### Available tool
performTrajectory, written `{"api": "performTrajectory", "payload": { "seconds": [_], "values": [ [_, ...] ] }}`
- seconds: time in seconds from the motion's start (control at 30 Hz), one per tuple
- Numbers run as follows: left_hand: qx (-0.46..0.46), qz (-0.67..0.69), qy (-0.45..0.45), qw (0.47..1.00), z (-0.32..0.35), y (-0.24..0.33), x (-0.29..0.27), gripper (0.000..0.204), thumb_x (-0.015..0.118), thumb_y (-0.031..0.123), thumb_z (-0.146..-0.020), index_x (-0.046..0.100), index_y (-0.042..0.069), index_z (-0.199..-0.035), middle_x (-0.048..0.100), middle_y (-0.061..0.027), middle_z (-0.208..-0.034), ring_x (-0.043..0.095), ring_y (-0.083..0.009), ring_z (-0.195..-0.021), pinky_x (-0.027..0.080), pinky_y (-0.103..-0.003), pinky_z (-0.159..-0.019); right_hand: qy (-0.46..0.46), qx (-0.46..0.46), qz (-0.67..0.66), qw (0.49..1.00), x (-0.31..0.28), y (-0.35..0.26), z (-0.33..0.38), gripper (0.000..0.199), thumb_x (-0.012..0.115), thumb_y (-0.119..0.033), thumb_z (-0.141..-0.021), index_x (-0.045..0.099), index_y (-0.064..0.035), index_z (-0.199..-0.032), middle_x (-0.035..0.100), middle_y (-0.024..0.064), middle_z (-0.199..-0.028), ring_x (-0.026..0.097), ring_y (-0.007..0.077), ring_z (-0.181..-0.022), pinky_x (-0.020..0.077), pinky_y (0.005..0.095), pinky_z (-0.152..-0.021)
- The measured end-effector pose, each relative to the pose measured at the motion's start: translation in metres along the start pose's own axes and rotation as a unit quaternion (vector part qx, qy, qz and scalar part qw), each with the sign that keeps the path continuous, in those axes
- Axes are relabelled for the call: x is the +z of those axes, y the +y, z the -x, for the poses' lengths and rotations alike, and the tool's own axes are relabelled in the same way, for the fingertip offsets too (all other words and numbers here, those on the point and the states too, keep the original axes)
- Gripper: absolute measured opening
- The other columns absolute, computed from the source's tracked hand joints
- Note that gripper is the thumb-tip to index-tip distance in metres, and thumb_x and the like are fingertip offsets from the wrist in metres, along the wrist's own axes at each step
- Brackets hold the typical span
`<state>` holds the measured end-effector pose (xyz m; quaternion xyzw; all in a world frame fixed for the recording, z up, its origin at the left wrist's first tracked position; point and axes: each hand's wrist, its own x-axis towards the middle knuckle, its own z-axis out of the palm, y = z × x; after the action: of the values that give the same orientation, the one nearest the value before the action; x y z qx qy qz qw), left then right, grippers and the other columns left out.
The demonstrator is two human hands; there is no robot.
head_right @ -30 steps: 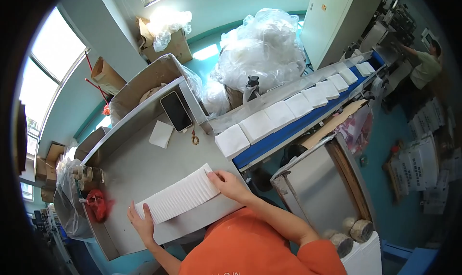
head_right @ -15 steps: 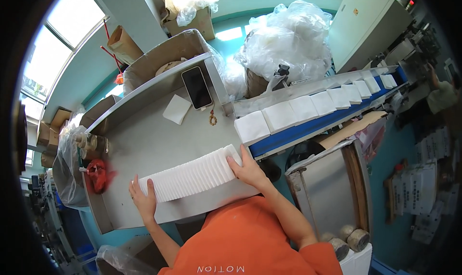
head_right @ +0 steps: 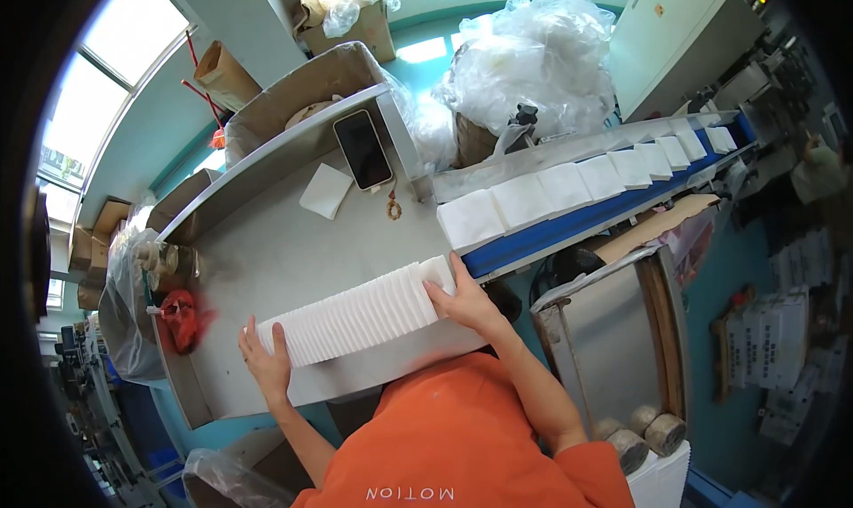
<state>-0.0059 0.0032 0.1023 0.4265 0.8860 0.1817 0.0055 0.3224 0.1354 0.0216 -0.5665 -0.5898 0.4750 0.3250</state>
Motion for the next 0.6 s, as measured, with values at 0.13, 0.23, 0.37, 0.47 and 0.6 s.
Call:
{"api": "performTrajectory", "payload": {
  "seconds": [0.13, 0.23, 0.37, 0.47, 0.6],
  "values": [
    [-0.006, 0.009, 0.001, 1.000, 0.002, 0.000, -0.001, 0.060, 0.056, 0.048, -0.092, 0.043, 0.011, -0.138, 0.036, -0.0250, -0.141, 0.042, -0.0455, -0.124, 0.035, -0.052, -0.103, -0.089, 0.063, -0.054, 0.993, -0.020, -0.041, 0.001, 0.042, 0.060, -0.031, -0.091, 0.058, 0.0000, -0.119, 0.068, 0.0143, -0.104, 0.064, 0.0254, -0.093, 0.0487, 0.0336, -0.085],
    [-0.005, 0.009, -0.001, 1.000, 0.000, 0.003, 0.000, 0.060, 0.055, 0.048, -0.092, 0.043, 0.012, -0.139, 0.035, -0.0253, -0.142, 0.041, -0.0455, -0.125, 0.034, -0.052, -0.103, -0.177, 0.121, -0.039, 0.976, -0.027, -0.065, 0.008, 0.039, 0.061, -0.030, -0.091, 0.060, 0.0007, -0.116, 0.068, 0.0133, -0.099, 0.064, 0.0233, -0.089, 0.0496, 0.0328, -0.082],
    [-0.008, 0.008, -0.005, 1.000, -0.001, 0.001, 0.001, 0.059, 0.055, 0.047, -0.092, 0.042, 0.013, -0.139, 0.034, -0.0256, -0.142, 0.039, -0.0456, -0.126, 0.033, -0.052, -0.104, -0.164, 0.096, -0.037, 0.981, -0.022, -0.055, 0.006, 0.047, 0.061, -0.029, -0.091, 0.052, 0.0012, -0.126, 0.065, 0.0153, -0.109, 0.062, 0.0233, -0.100, 0.0478, 0.0325, -0.088],
    [-0.013, 0.012, -0.004, 1.000, 0.001, 0.001, 0.000, 0.060, 0.056, 0.046, -0.092, 0.042, 0.013, -0.140, 0.034, -0.0255, -0.142, 0.039, -0.0457, -0.126, 0.033, -0.052, -0.104, -0.114, 0.064, -0.073, 0.989, -0.020, -0.047, 0.003, 0.059, 0.062, -0.030, -0.091, 0.041, 0.0017, -0.136, 0.060, 0.0182, -0.119, 0.058, 0.0245, -0.110, 0.0452, 0.0326, -0.094],
    [-0.003, 0.018, 0.001, 1.000, 0.000, 0.002, 0.003, 0.060, 0.056, 0.046, -0.092, 0.042, 0.013, -0.139, 0.033, -0.0255, -0.142, 0.040, -0.0457, -0.126, 0.033, -0.052, -0.104, -0.022, 0.082, -0.041, 0.996, -0.014, -0.040, 0.005, 0.071, 0.062, -0.030, -0.091, 0.028, 0.0021, -0.145, 0.056, 0.0228, -0.125, 0.057, 0.0283, -0.115, 0.0434, 0.0337, -0.097]
  ]
}}
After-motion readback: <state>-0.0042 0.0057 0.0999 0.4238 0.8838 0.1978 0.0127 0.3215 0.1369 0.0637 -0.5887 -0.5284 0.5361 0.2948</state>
